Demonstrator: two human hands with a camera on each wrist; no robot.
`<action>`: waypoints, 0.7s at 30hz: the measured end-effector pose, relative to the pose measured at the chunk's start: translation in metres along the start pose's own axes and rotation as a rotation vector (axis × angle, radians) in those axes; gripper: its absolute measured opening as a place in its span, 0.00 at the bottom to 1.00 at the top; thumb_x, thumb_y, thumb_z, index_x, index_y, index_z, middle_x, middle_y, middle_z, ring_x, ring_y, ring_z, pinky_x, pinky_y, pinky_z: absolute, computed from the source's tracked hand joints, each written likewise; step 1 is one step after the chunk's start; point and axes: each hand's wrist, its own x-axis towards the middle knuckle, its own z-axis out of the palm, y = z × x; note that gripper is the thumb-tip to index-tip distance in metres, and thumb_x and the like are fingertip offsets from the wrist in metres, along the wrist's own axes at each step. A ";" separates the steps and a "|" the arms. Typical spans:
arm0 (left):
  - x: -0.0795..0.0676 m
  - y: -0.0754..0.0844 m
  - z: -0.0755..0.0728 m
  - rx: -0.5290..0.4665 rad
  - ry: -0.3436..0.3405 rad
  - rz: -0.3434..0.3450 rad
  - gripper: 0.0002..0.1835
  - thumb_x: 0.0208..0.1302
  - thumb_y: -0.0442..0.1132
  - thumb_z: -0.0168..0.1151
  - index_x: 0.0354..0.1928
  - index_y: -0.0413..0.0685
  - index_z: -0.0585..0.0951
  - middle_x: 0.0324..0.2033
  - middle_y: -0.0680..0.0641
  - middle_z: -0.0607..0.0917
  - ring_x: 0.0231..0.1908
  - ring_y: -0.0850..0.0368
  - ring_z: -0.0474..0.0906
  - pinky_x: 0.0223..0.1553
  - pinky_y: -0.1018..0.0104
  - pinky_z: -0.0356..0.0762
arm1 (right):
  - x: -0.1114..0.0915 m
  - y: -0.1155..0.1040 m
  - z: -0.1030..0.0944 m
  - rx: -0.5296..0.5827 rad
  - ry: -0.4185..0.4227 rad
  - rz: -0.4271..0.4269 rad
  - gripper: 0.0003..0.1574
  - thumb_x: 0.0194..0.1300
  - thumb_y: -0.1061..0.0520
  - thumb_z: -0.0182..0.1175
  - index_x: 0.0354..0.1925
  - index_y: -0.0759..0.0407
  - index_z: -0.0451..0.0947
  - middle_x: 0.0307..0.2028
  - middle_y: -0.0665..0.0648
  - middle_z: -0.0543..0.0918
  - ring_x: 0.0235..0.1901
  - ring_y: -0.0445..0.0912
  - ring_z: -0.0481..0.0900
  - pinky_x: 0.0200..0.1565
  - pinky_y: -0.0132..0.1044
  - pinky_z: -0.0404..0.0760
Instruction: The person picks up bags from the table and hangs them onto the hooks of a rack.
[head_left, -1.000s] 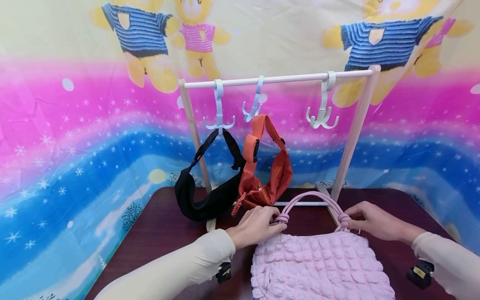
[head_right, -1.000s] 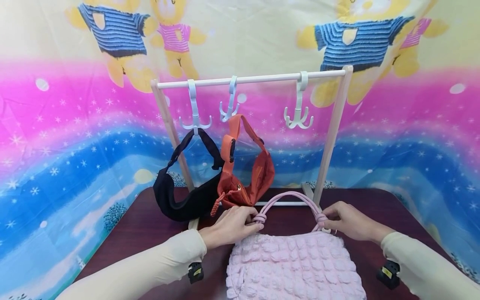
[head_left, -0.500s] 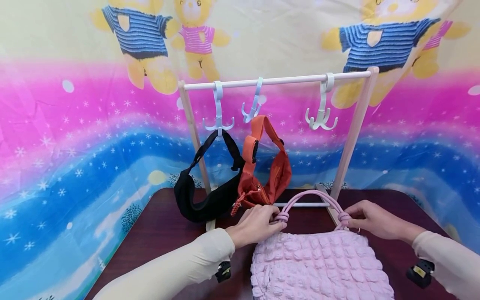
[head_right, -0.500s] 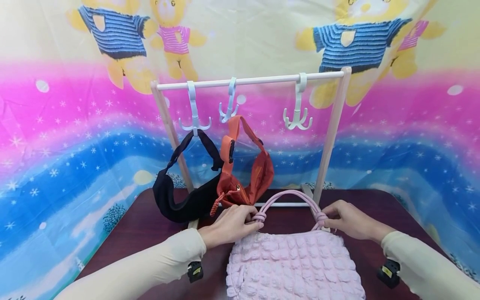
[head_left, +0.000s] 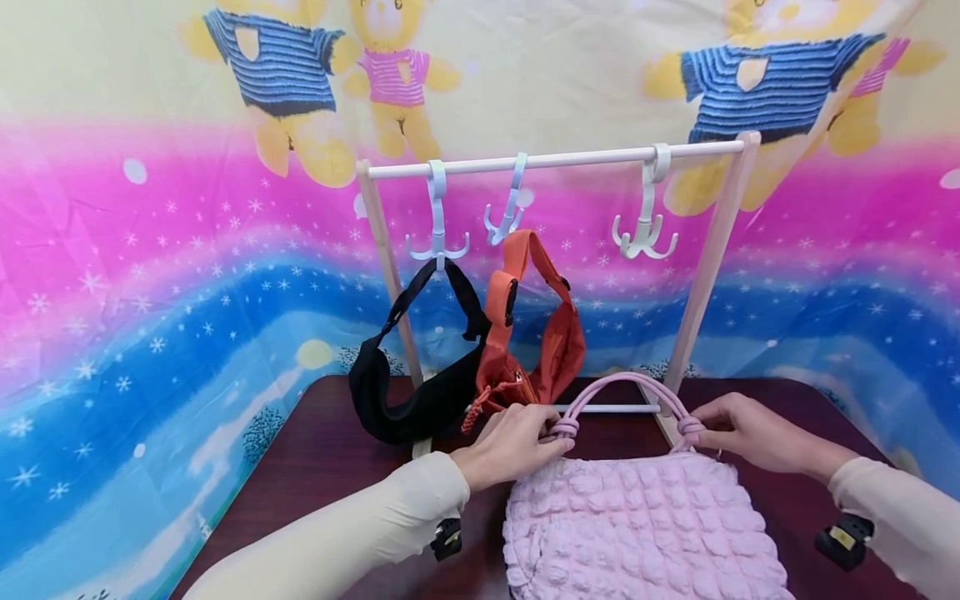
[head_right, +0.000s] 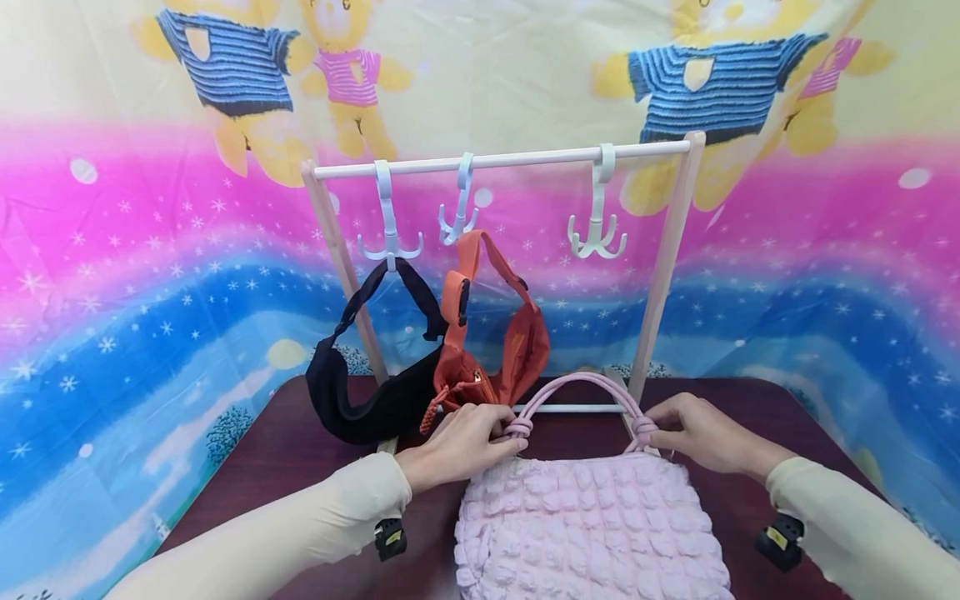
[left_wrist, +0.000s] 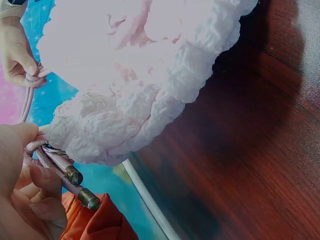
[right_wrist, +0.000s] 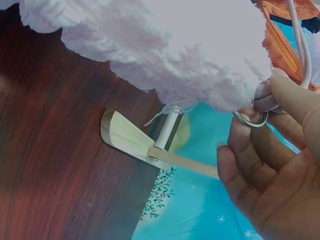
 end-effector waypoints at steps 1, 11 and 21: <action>0.000 0.000 0.000 -0.001 0.002 0.000 0.14 0.67 0.56 0.65 0.29 0.61 0.76 0.15 0.58 0.66 0.15 0.66 0.62 0.18 0.70 0.56 | 0.000 0.000 -0.001 -0.001 -0.001 0.002 0.10 0.73 0.61 0.59 0.44 0.57 0.87 0.30 0.45 0.86 0.26 0.31 0.78 0.27 0.32 0.77; 0.002 0.002 -0.004 0.010 0.019 -0.010 0.11 0.67 0.58 0.65 0.38 0.61 0.82 0.17 0.59 0.70 0.18 0.67 0.66 0.19 0.71 0.60 | 0.000 -0.005 -0.008 -0.007 -0.007 0.046 0.11 0.74 0.58 0.59 0.46 0.58 0.86 0.31 0.44 0.88 0.27 0.37 0.81 0.28 0.33 0.79; 0.003 0.005 -0.008 0.022 0.034 -0.017 0.12 0.66 0.58 0.65 0.40 0.60 0.83 0.19 0.59 0.74 0.20 0.67 0.68 0.20 0.72 0.62 | 0.002 -0.009 -0.012 -0.023 -0.001 0.062 0.11 0.74 0.58 0.58 0.47 0.56 0.86 0.29 0.44 0.85 0.25 0.34 0.78 0.28 0.33 0.78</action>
